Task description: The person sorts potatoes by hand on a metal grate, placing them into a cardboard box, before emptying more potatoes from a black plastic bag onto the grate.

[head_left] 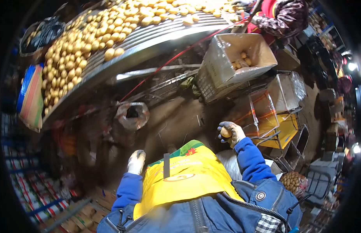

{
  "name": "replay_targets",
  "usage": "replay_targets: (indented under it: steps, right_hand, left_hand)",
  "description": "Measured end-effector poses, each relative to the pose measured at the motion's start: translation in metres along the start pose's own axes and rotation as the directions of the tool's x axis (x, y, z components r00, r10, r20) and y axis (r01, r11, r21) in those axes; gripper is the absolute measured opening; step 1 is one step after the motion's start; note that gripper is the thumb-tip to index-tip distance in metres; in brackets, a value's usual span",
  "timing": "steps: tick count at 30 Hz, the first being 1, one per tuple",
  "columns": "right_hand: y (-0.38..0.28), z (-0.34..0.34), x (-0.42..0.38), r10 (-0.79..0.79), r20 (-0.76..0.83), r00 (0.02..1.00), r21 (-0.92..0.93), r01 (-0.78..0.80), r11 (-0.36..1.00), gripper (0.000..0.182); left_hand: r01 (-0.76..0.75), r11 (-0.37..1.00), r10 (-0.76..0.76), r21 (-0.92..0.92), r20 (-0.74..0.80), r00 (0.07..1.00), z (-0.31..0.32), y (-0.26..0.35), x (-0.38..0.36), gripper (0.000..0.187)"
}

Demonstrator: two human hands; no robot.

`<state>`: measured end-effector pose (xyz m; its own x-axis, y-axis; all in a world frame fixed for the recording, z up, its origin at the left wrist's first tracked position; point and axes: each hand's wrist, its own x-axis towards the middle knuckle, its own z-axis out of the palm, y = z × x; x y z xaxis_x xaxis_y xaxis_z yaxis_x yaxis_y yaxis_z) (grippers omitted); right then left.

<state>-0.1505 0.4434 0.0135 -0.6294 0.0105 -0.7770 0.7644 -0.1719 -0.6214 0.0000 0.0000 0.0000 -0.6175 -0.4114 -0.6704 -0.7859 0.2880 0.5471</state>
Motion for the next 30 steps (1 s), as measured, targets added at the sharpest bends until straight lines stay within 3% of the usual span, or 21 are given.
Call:
replay_targets:
  steps: [2,3,5,7,8,9,10,12,13,15,18,19,21,22,23,25,27,30]
  right_hand:
    - [-0.020,-0.014,-0.005,-0.073,0.003,0.997,0.137,0.072,0.988,0.034]
    - [-0.042,0.022,0.005,0.036,0.098,0.995,0.342,-0.068,0.937,0.035]
    - [-0.090,0.010,0.018,-0.164,0.089,0.983,0.525,0.094,0.846,0.037]
    - [-0.136,0.003,0.041,-0.263,0.211,0.942,0.707,0.039,0.706,0.040]
    - [-0.150,0.006,0.047,-0.326,0.189,0.926,0.697,0.107,0.709,0.043]
    - [-0.165,0.005,0.064,-0.424,0.304,0.853,0.732,0.076,0.677,0.048]
    - [-0.183,0.005,0.080,-0.454,0.322,0.831,0.757,0.062,0.651,0.049]
    - [-0.214,0.012,0.100,-0.535,0.374,0.758,0.809,0.016,0.588,0.051]
    - [-0.228,0.014,0.110,-0.565,0.408,0.717,0.816,-0.009,0.578,0.052]
    - [-0.252,0.022,0.116,-0.557,0.364,0.747,0.824,0.021,0.567,0.050]
    - [-0.277,0.028,0.127,-0.552,0.274,0.787,0.815,0.115,0.567,0.053]
    - [-0.280,0.025,0.134,-0.548,0.263,0.794,0.820,0.115,0.560,0.053]
    - [-0.285,0.024,0.145,-0.554,0.119,0.824,0.681,0.339,0.649,0.062]
    - [-0.293,0.029,0.142,-0.538,-0.004,0.843,0.481,0.474,0.738,0.061]
    - [-0.293,0.027,0.147,-0.533,-0.014,0.846,0.487,0.471,0.735,0.061]
    - [-0.299,0.026,0.152,-0.602,-0.070,0.795,0.251,0.598,0.761,0.057]
    - [-0.304,0.025,0.157,-0.588,-0.102,0.802,0.326,0.586,0.742,0.050]
    - [-0.319,0.036,0.167,-0.633,-0.164,0.757,0.249,0.652,0.716,0.061]
  left_hand:
    - [-0.124,0.989,0.127,-0.077,0.027,0.992,0.015,-0.005,0.034,0.034]
    - [-0.086,0.995,0.087,0.042,-0.023,0.996,-0.046,0.026,0.041,0.034]
    - [-0.376,0.927,0.376,-0.010,-0.004,0.927,-0.019,0.039,0.093,0.032]
    - [-0.245,0.969,0.245,-0.011,0.083,0.966,-0.005,0.124,0.091,0.031]
    - [-0.265,0.964,0.265,-0.015,0.109,0.958,-0.004,0.147,0.098,0.032]
    - [-0.292,0.956,0.293,-0.026,0.127,0.948,-0.001,0.170,0.107,0.032]
    - [-0.429,0.898,0.415,0.103,0.132,0.900,-0.004,0.194,0.116,0.032]
    - [-0.499,0.855,0.489,0.141,0.103,0.866,-0.006,0.234,0.135,0.032]
    - [-0.570,0.809,0.565,0.147,0.075,0.821,-0.004,0.255,0.143,0.031]
    - [-0.568,0.817,0.556,0.104,0.119,0.822,-0.007,0.308,0.141,0.028]
    - [-0.469,0.883,0.467,0.005,0.090,0.880,0.004,0.378,0.130,0.023]
    - [-0.566,0.823,0.560,0.054,0.101,0.823,0.007,0.395,0.131,0.023]
    - [-0.673,0.728,0.664,0.130,0.106,0.740,0.012,0.422,0.141,0.023]
    - [-0.716,0.683,0.708,0.144,0.113,0.698,0.014,0.435,0.144,0.022]
    - [-0.696,0.705,0.688,0.141,0.104,0.718,0.015,0.448,0.146,0.022]
    - [-0.754,0.651,0.750,0.092,0.073,0.657,0.021,0.473,0.148,0.022]
    - [-0.805,0.571,0.810,0.164,0.051,0.585,0.020,0.490,0.161,0.024]
    - [-0.864,0.462,0.883,0.203,-0.010,0.469,0.015,0.497,0.183,0.025]
